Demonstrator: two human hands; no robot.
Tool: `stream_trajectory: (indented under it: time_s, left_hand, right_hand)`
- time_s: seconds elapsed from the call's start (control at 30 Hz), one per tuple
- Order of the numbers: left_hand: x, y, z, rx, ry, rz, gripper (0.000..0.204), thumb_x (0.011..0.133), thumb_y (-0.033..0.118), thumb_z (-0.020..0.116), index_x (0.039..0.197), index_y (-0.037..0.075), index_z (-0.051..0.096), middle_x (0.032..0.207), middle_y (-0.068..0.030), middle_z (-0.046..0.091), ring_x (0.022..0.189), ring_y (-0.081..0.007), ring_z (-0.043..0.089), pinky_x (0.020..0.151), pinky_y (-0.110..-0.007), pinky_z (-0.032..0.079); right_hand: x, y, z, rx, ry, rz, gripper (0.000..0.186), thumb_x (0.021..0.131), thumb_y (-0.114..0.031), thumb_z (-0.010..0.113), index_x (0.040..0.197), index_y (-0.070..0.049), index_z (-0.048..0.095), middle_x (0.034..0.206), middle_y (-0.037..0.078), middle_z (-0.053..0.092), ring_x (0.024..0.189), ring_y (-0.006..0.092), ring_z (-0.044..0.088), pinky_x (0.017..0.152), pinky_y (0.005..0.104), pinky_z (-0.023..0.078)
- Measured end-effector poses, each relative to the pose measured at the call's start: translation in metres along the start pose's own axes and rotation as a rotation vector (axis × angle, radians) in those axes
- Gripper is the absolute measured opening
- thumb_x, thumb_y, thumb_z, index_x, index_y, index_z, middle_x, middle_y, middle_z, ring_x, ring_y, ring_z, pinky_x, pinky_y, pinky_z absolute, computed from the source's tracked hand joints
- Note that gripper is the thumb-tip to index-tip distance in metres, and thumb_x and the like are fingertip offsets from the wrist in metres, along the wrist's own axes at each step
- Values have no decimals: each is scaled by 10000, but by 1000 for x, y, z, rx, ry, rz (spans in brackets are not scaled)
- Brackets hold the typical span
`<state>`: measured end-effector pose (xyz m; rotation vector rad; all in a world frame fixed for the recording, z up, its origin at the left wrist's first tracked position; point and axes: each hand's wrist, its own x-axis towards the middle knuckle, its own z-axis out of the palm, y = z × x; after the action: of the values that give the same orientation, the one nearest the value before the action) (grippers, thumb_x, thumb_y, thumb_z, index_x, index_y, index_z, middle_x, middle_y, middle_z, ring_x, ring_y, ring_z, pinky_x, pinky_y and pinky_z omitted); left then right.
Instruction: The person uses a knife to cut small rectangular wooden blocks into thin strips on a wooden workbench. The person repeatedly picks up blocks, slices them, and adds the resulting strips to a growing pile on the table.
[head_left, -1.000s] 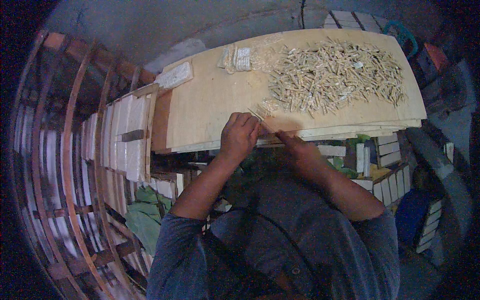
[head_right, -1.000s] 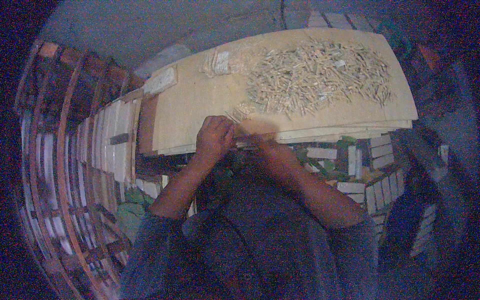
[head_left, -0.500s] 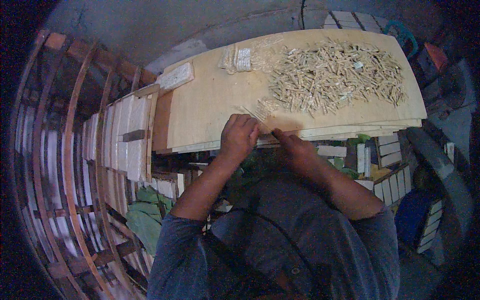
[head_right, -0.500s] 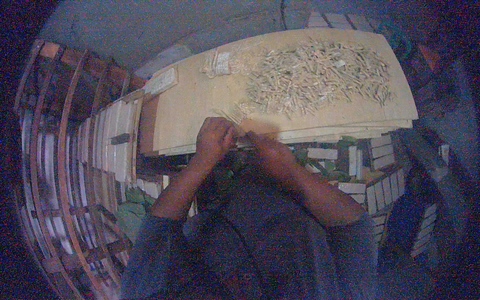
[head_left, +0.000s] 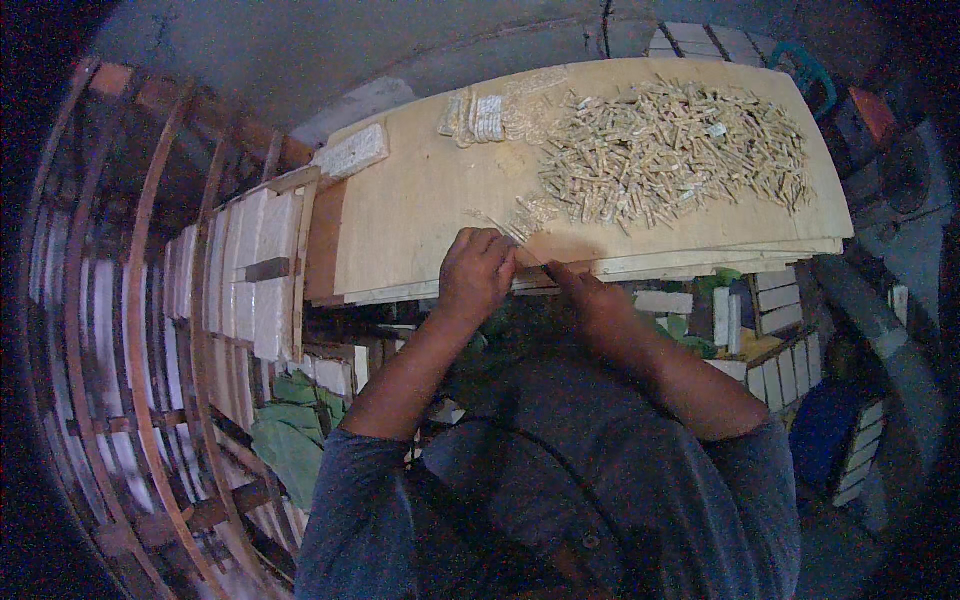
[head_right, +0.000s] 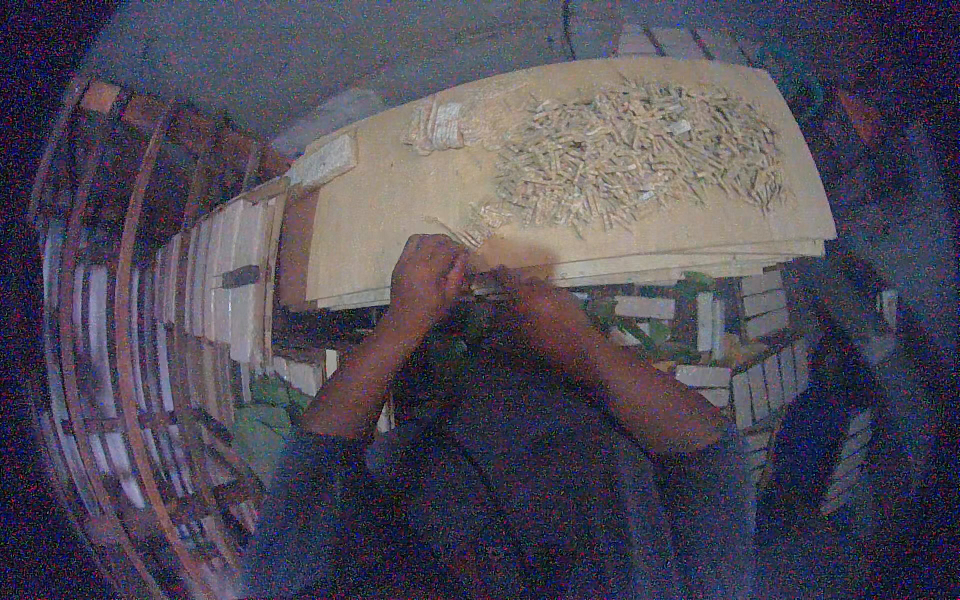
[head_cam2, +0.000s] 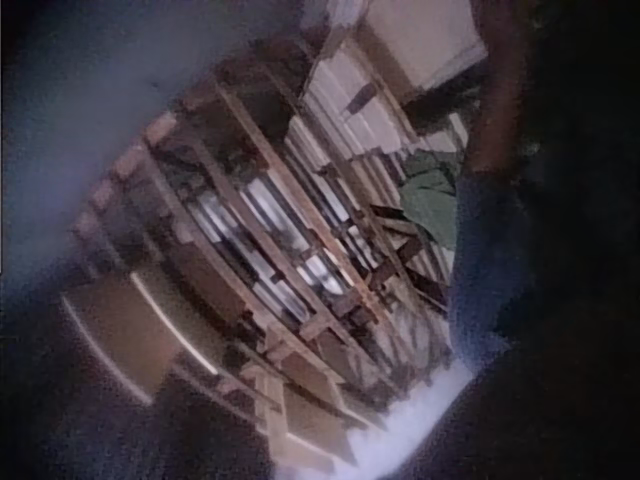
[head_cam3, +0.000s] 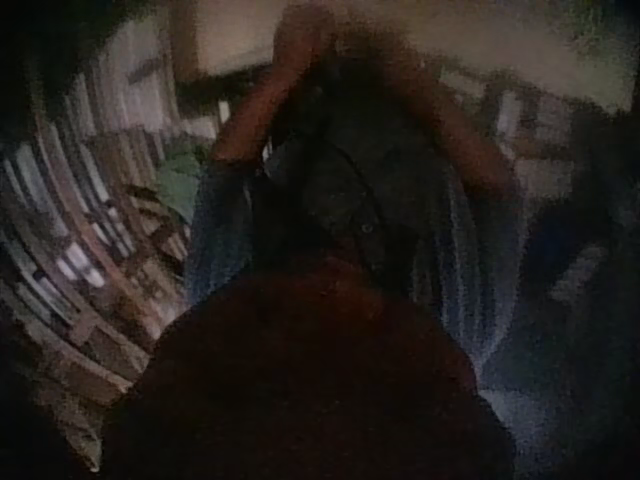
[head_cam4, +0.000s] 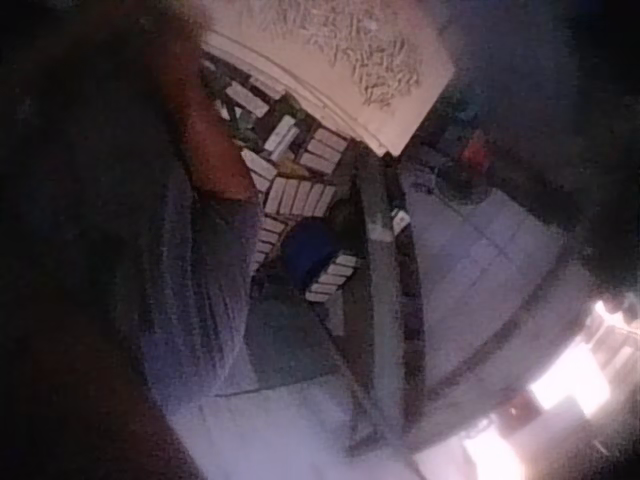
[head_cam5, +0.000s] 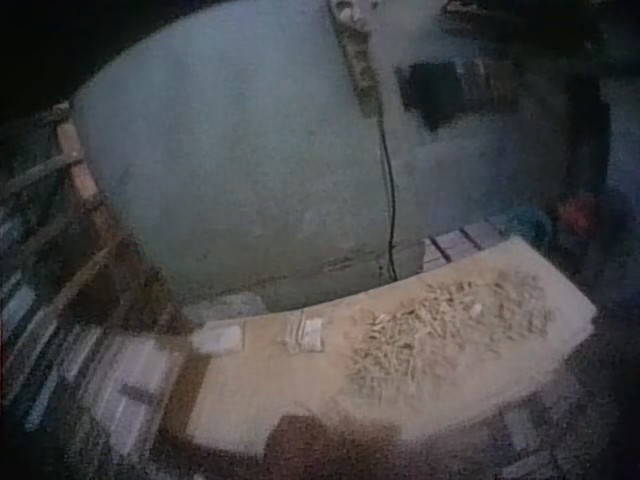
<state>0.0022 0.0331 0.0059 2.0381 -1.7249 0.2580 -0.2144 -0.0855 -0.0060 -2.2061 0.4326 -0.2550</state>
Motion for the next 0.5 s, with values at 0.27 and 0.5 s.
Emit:
stream_trajectory:
  time_s: [0.27, 0.5]
  left_hand:
    - [-3, 3, -1, 14, -32, -39, 186, 840, 100, 744, 1017, 46, 718, 1013, -121, 686, 978, -344, 634, 846, -441, 547]
    - [-4, 1, -2, 12, -18, -12, 171, 857, 92, 743, 1018, 43, 719, 1016, -118, 686, 974, -340, 634, 853, -438, 548]
  right_hand:
    - [-24, -2, -20, 9, 1, 66, 574, 976, -95, 625, 1535, -163, 511, 1107, 249, 716, 981, 467, 709, 861, 547, 579]
    - [2, -6, -3, -33, -66, 49, 592, 954, -111, 651, 1526, -175, 511, 1252, 252, 688, 1063, 464, 702, 876, 539, 579]
